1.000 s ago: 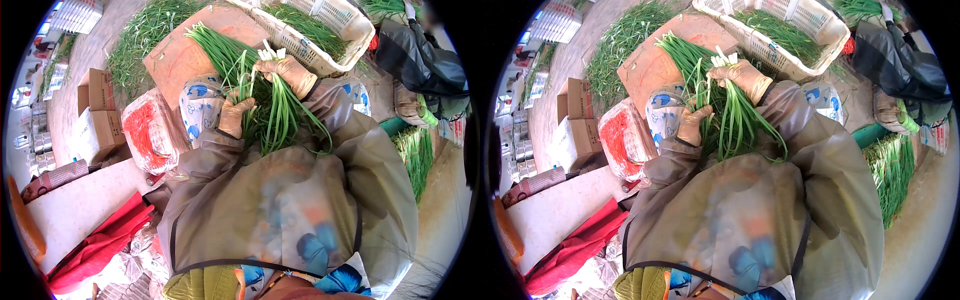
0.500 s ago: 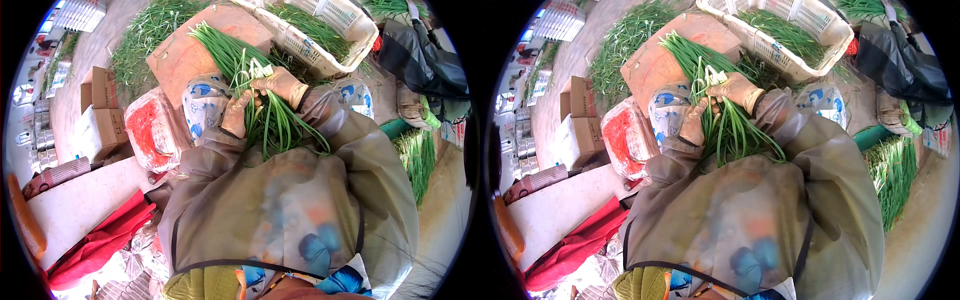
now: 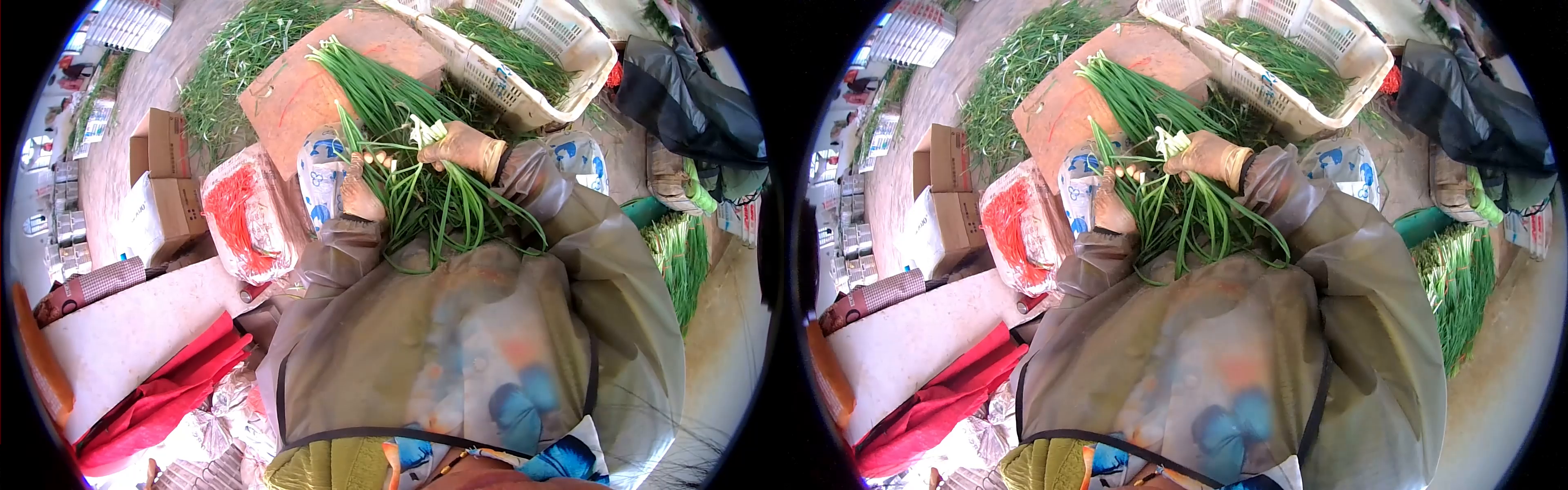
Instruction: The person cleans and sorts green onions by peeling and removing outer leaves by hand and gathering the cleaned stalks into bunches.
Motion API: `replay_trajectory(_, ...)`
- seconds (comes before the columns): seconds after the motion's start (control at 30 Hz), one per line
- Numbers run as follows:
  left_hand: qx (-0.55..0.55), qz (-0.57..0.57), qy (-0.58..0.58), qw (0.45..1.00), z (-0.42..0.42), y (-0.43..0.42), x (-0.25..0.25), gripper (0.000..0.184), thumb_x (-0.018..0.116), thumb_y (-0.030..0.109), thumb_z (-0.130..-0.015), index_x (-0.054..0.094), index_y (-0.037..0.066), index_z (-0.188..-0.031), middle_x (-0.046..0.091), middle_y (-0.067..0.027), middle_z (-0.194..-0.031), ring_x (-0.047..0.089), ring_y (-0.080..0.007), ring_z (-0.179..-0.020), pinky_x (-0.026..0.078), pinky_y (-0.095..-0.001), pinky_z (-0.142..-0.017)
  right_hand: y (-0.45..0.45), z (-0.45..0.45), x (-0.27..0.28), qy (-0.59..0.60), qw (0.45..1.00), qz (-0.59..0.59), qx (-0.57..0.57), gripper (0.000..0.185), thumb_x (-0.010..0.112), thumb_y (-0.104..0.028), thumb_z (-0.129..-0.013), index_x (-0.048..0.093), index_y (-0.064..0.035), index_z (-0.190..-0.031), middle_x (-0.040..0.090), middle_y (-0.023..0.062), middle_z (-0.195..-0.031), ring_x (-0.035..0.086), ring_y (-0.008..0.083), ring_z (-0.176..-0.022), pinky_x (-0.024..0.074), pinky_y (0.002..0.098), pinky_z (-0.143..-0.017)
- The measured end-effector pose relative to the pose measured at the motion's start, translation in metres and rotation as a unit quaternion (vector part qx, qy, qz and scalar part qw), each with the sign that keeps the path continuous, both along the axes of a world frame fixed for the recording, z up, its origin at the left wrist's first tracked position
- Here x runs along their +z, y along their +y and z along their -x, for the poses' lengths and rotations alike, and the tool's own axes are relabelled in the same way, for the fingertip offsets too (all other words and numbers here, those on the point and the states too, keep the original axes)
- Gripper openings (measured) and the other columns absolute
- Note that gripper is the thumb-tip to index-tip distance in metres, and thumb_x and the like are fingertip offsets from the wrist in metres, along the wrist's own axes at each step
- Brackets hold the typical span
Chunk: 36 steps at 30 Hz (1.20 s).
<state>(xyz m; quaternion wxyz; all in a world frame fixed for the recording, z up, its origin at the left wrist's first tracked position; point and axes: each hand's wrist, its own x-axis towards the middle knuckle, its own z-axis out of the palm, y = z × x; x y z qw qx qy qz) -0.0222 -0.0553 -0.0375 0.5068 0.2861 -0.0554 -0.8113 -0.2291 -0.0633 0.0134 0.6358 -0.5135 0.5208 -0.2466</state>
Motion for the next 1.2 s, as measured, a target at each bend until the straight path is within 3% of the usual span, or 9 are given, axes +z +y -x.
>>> replay_trajectory(0.07, 0.000, -0.003, 0.018, 1.000, -0.001, 0.000, -0.004, 0.020, 0.048, 0.027, -0.090, 0.048, 0.008, -0.084, 0.055, -0.0109, -0.083, 0.053, -0.0220, -0.077, 0.047, -0.0349, -0.072, 0.000, -0.001, 0.002, -0.013, 1.000, 0.004, -0.004, 0.017, 0.068, -0.016, -0.073, 0.062, -0.0006, -0.077, 0.058, 0.0044, -0.059, 0.051, 0.0113, -0.052, 0.0402, 0.0253, -0.052)
replay_trajectory(0.17, -0.047, 0.020, -0.116, 0.992, 0.005, 0.002, 0.006, 0.023, 0.055, 0.032, -0.086, 0.052, 0.009, -0.090, 0.059, -0.0071, -0.083, 0.054, -0.0172, -0.074, 0.049, -0.0299, -0.066, 0.000, -0.004, 0.006, -0.008, 1.000, -0.014, -0.023, 0.018, 0.066, -0.019, -0.073, 0.063, -0.0014, -0.075, 0.058, 0.0041, -0.060, 0.051, 0.0115, -0.054, 0.0404, 0.0262, -0.054)
replay_trajectory(0.27, -0.116, 0.175, -0.145, 0.967, 0.017, 0.005, 0.028, 0.033, 0.066, 0.021, -0.079, 0.054, 0.007, -0.106, 0.058, -0.0025, -0.085, 0.053, -0.0131, -0.073, 0.043, -0.0244, -0.067, -0.002, -0.007, -0.007, -0.052, 0.997, -0.007, -0.051, 0.019, 0.067, -0.019, -0.074, 0.063, -0.0012, -0.080, 0.058, 0.0037, -0.061, 0.051, 0.0108, -0.054, 0.0401, 0.0253, -0.052)
replay_trajectory(0.4, -0.114, 0.167, -0.226, 0.953, 0.023, -0.002, 0.021, 0.030, 0.069, 0.013, -0.075, 0.057, 0.006, -0.102, 0.056, -0.0009, -0.077, 0.050, -0.0101, -0.069, 0.040, -0.0221, -0.065, 0.000, -0.015, 0.007, -0.097, 0.994, -0.028, -0.044, 0.022, 0.066, -0.014, -0.074, 0.064, -0.0007, -0.091, 0.060, 0.0031, -0.069, 0.050, 0.0098, -0.055, 0.0405, 0.0238, -0.051)
replay_trajectory(0.67, -0.038, 0.102, -0.180, 0.978, 0.021, -0.001, 0.012, 0.016, 0.058, 0.018, -0.084, 0.055, 0.004, -0.092, 0.048, 0.0005, -0.066, 0.045, -0.0112, -0.057, 0.037, -0.0217, -0.052, 0.003, -0.017, 0.011, -0.081, 0.996, -0.036, -0.002, 0.018, 0.068, -0.012, -0.073, 0.063, 0.0017, -0.083, 0.060, 0.0038, -0.069, 0.051, 0.0102, -0.053, 0.0409, 0.0241, -0.050)
replay_trajectory(0.73, -0.009, 0.034, -0.104, 0.994, 0.010, -0.009, 0.005, 0.017, 0.057, 0.019, -0.085, 0.053, 0.003, -0.093, 0.044, 0.0002, -0.066, 0.043, -0.0122, -0.061, 0.036, -0.0233, -0.054, 0.002, -0.017, 0.001, -0.012, 0.998, -0.052, 0.011, 0.018, 0.068, -0.013, -0.072, 0.062, 0.0020, -0.081, 0.060, 0.0040, -0.068, 0.052, 0.0103, -0.053, 0.0412, 0.0243, -0.049)
replay_trajectory(0.93, 0.021, 0.012, -0.134, 0.991, 0.009, -0.009, 0.017, 0.013, 0.056, 0.017, -0.086, 0.052, 0.006, -0.091, 0.044, 0.0006, -0.065, 0.042, -0.0117, -0.058, 0.037, -0.0250, -0.054, 0.004, -0.017, 0.003, -0.021, 0.999, -0.050, 0.009, 0.020, 0.069, -0.015, -0.072, 0.061, 0.0011, -0.080, 0.058, 0.0037, -0.064, 0.052, 0.0101, -0.052, 0.0415, 0.0246, -0.049)
replay_trajectory(1.07, 0.051, 0.001, -0.061, 0.997, -0.008, -0.021, -0.004, 0.011, 0.055, 0.020, -0.087, 0.051, 0.010, -0.089, 0.043, 0.0024, -0.065, 0.041, -0.0105, -0.059, 0.036, -0.0248, -0.052, 0.007, -0.013, 0.010, 0.006, 0.999, -0.048, 0.023, 0.018, 0.069, -0.016, -0.072, 0.060, -0.0002, -0.076, 0.058, 0.0037, -0.063, 0.052, 0.0104, -0.052, 0.0413, 0.0248, -0.049)
replay_trajectory(1.2, -0.013, 0.015, -0.092, 0.996, -0.003, -0.018, 0.021, 0.013, 0.055, 0.022, -0.087, 0.051, 0.010, -0.089, 0.045, 0.0027, -0.066, 0.043, -0.0103, -0.060, 0.039, -0.0232, -0.055, 0.008, -0.012, 0.007, -0.031, 0.999, -0.030, 0.003, 0.019, 0.068, -0.016, -0.072, 0.062, 0.0008, -0.077, 0.059, 0.0047, -0.064, 0.052, 0.0109, -0.053, 0.0413, 0.0251, -0.050)
